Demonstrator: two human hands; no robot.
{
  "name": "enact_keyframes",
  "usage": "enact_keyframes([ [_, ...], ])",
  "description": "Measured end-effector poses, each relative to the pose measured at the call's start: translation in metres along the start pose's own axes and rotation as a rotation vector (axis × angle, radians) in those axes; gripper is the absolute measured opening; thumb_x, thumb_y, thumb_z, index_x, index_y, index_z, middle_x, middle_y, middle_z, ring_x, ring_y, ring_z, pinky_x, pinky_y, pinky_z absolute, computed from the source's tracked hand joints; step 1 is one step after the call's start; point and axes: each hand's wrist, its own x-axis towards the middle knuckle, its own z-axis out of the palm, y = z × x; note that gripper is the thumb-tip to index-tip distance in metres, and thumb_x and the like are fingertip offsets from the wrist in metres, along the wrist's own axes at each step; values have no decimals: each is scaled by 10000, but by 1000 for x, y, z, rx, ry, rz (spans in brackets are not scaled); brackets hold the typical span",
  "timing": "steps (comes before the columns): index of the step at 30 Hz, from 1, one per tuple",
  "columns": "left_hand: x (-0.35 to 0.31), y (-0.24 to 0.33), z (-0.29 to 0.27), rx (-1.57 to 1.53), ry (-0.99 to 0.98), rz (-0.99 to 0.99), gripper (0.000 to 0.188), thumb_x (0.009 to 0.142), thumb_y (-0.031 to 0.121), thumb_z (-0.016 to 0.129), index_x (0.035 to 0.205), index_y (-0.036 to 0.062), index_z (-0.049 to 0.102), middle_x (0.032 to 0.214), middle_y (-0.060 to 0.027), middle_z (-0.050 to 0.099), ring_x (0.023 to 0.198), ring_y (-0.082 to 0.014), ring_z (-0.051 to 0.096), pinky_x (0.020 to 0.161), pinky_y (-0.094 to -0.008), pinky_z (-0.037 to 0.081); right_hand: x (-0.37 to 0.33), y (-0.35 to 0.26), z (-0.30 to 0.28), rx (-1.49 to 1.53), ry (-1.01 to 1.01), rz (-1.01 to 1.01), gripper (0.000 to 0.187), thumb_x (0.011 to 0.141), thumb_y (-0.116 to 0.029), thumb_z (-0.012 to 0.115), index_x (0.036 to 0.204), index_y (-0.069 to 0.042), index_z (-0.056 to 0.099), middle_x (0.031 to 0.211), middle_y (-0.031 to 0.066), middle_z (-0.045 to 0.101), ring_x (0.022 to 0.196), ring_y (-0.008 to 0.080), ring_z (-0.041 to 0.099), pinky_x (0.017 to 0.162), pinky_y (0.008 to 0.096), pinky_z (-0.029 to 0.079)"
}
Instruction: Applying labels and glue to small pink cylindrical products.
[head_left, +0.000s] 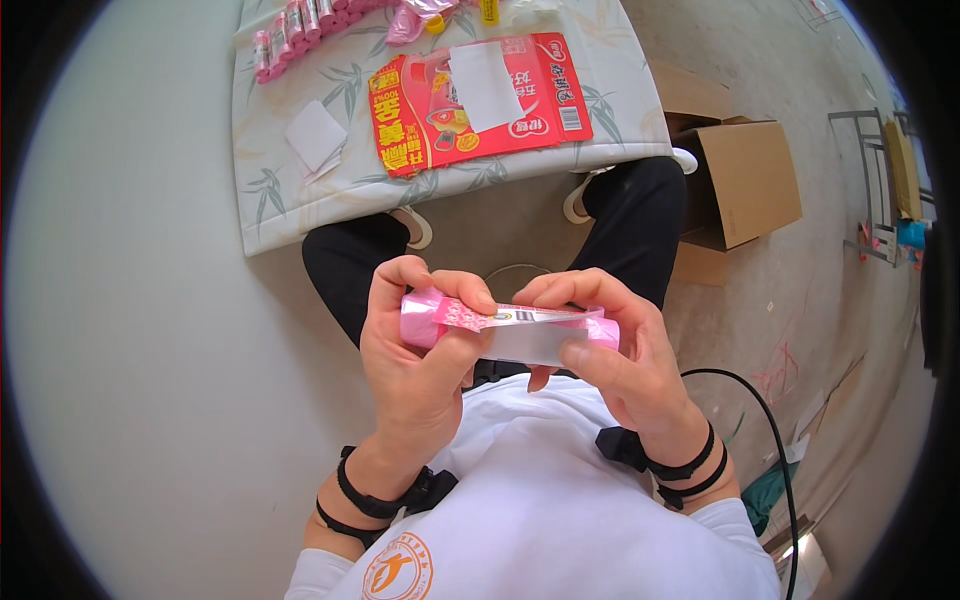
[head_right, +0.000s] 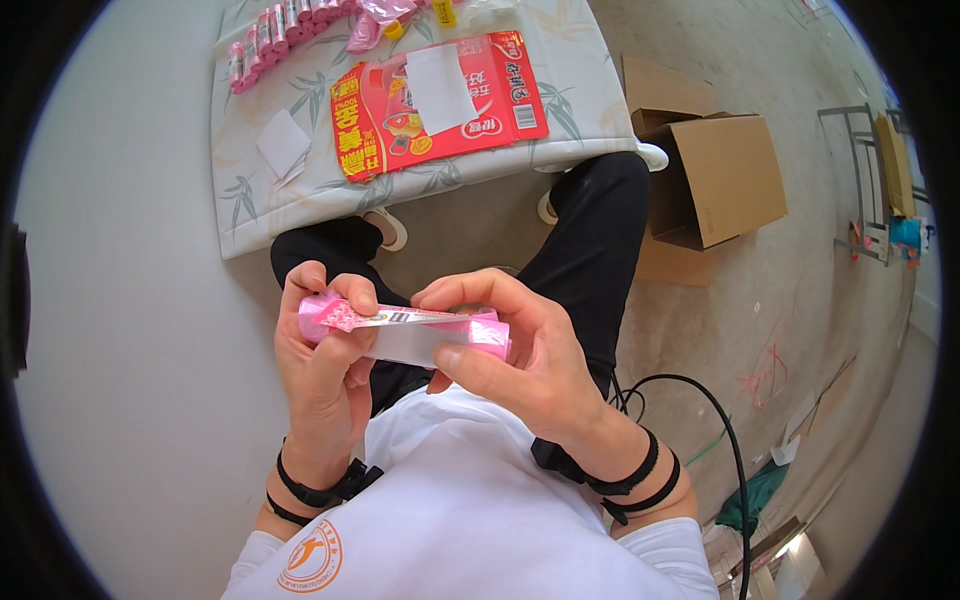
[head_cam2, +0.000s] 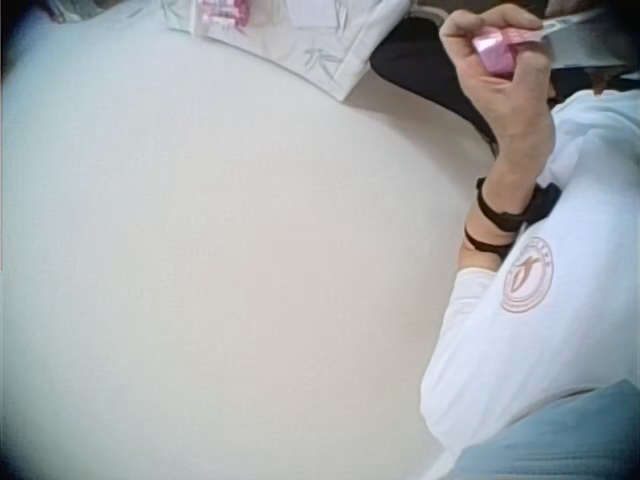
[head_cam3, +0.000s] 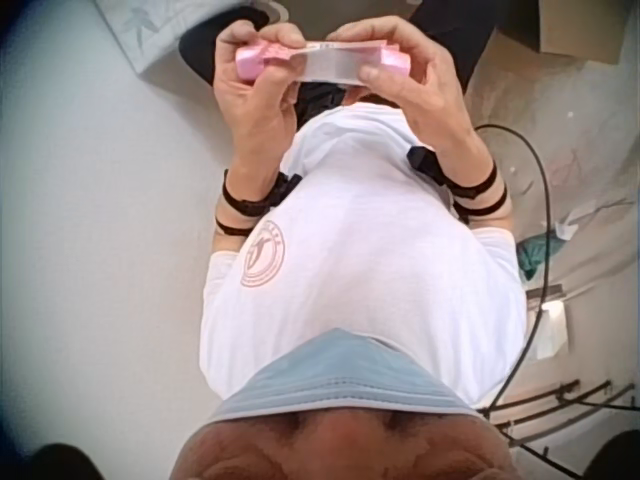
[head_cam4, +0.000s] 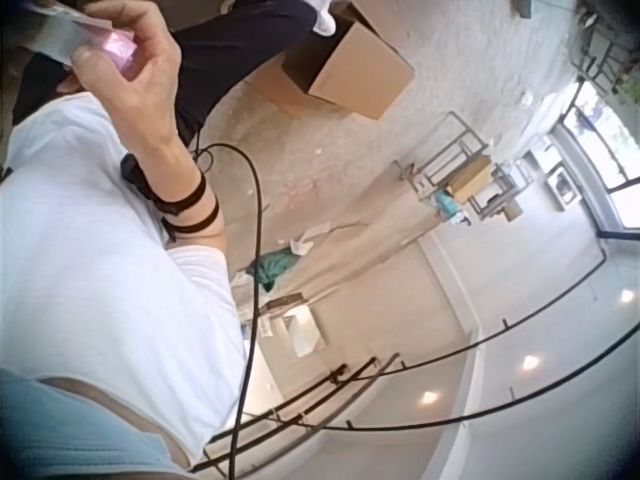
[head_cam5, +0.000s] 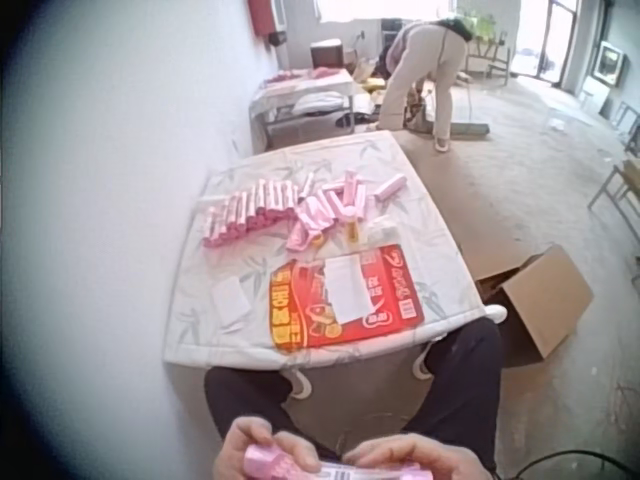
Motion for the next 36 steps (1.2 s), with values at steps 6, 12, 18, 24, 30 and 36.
enact_keyframes([
  [6,2,-2,-5,12,27,-15,402,757,-75,583,1047,112,376,899,-94,604,642,-30,503,474,-139,387,1,1,4,50,4,42,359,798,-22,626,1132,31,505,985,88,569,839,121,601,673,244,539],
  [12,3,-2,-3,5,-60,-24,420,770,-91,585,1058,107,352,900,-100,596,669,-33,508,491,-145,400,2,11,5,-151,109,-87,232,767,60,631,994,14,620,911,70,568,682,115,606,563,224,520],
  [18,5,3,-4,-61,-213,4,508,740,-163,554,1086,117,308,943,-134,563,741,-83,533,576,-176,452,4,11,1,-13,63,-164,196,769,96,626,956,37,636,872,73,558,652,133,608,522,245,522],
  [24,5,8,1,-62,-258,59,534,716,-174,569,1073,122,304,925,-138,549,806,-106,541,719,-228,490,4,11,-2,47,-82,-195,206,760,87,651,955,20,649,908,82,549,691,140,622,556,239,546],
  [30,4,14,3,-86,-283,85,530,699,-150,615,1025,130,306,882,-129,542,775,-98,543,695,-237,501,5,7,-3,5,-140,-199,196,753,76,662,936,7,651,913,80,544,706,141,626,595,236,561],
  [36,2,17,-2,16,-337,159,537,686,-125,648,1000,135,298,855,-133,550,762,-102,543,689,-230,490,8,2,-7,-77,-251,-259,236,709,67,718,922,-9,654,947,94,570,792,139,625,635,244,562],
])
